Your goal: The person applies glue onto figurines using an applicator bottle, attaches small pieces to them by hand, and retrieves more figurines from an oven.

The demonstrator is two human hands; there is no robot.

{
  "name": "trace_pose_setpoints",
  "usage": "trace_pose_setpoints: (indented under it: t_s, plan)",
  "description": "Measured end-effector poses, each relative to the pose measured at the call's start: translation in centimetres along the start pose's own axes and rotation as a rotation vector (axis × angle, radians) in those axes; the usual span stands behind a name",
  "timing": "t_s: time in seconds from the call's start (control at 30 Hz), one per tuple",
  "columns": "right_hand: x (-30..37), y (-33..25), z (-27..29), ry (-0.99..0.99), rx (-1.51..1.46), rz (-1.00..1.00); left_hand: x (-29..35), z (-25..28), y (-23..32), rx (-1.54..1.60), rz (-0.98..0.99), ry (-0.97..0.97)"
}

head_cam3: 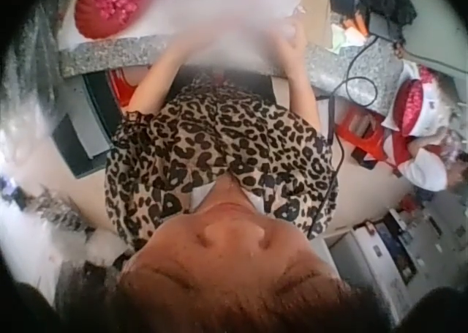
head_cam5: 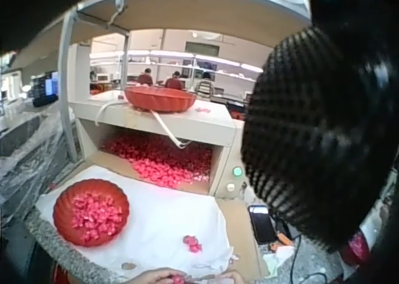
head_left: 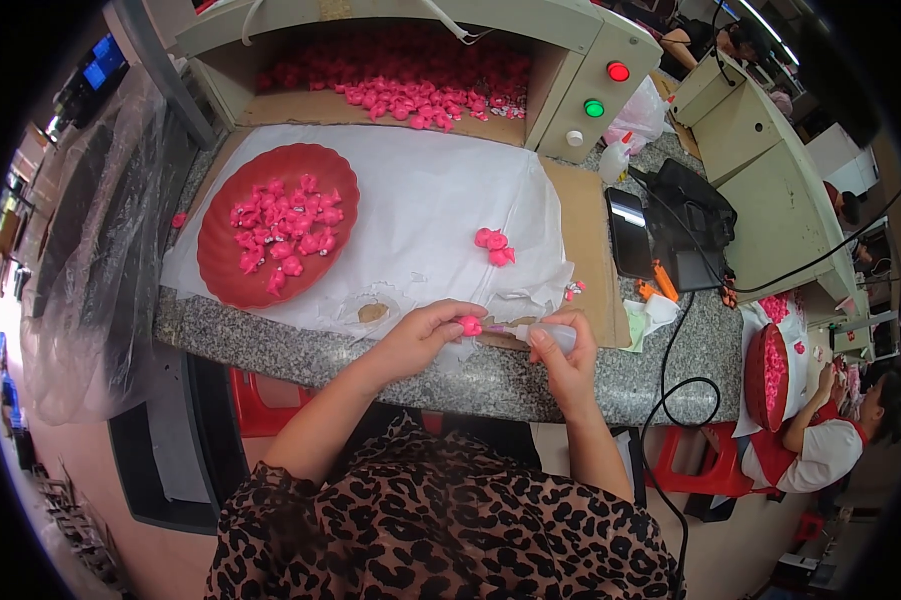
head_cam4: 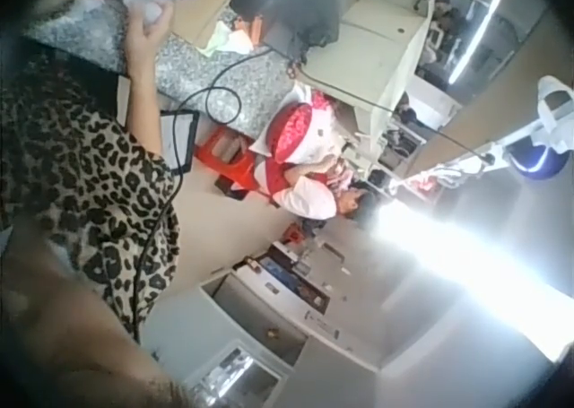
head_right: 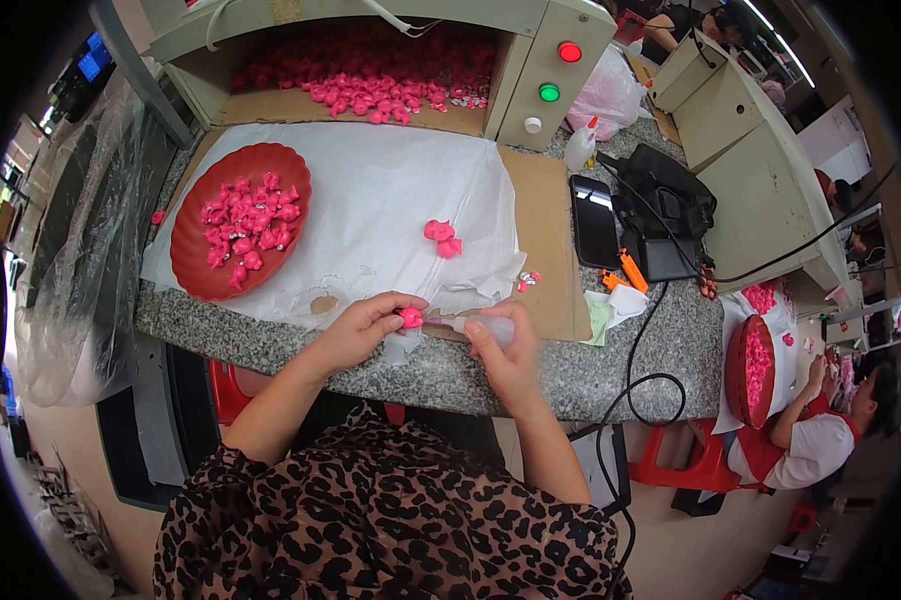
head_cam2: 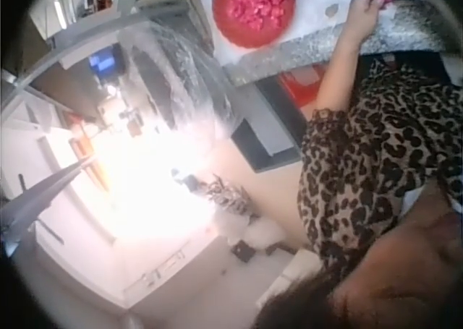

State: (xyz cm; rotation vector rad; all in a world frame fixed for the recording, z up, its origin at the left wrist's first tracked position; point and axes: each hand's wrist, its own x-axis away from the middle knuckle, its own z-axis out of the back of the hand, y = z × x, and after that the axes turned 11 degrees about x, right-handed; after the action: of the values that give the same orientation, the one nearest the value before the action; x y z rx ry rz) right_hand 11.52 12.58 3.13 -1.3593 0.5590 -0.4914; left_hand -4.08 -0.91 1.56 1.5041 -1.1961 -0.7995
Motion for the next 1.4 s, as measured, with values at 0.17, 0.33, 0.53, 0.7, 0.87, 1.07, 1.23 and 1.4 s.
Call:
trace_pose_setpoints:
  t_s: [0.17,0.33,0.53,0.7,0.87,1.07,1.23,1.4]
  plan:
    - [0.0,0.1,0.0,-0.019,-0.002,0.006,0.0,0.0,-0.2,0.001,-0.017,-0.002]
    - [0.4,0.2,-0.2,-0.003,-0.001,0.027,0.0,0.0,-0.2,-0.010,-0.030,0.002]
    - [0.6,0.4,-0.5,0.034,0.001,0.036,-0.1,0.0,-0.4,-0.003,0.000,0.024]
    - [0.7,0.6,-0.6,0.050,0.034,0.074,-0.1,0.0,-0.5,-0.001,0.015,0.043]
    - [1.1,0.6,-0.8,0.075,0.042,0.074,0.0,-0.1,-0.5,0.010,-0.023,0.038]
    - [1.2,0.9,-0.9,0.092,0.028,0.068,-0.1,-0.4,-0.6,0.072,-0.028,0.055]
    - [1.6,1.2,-1.3,0.104,0.008,0.069,0.0,-0.3,-0.8,0.058,-0.029,0.070]
    - [1.5,1.3,-1.2,0.127,-0.020,0.076,-0.1,-0.2,-0.9,0.058,-0.042,0.056]
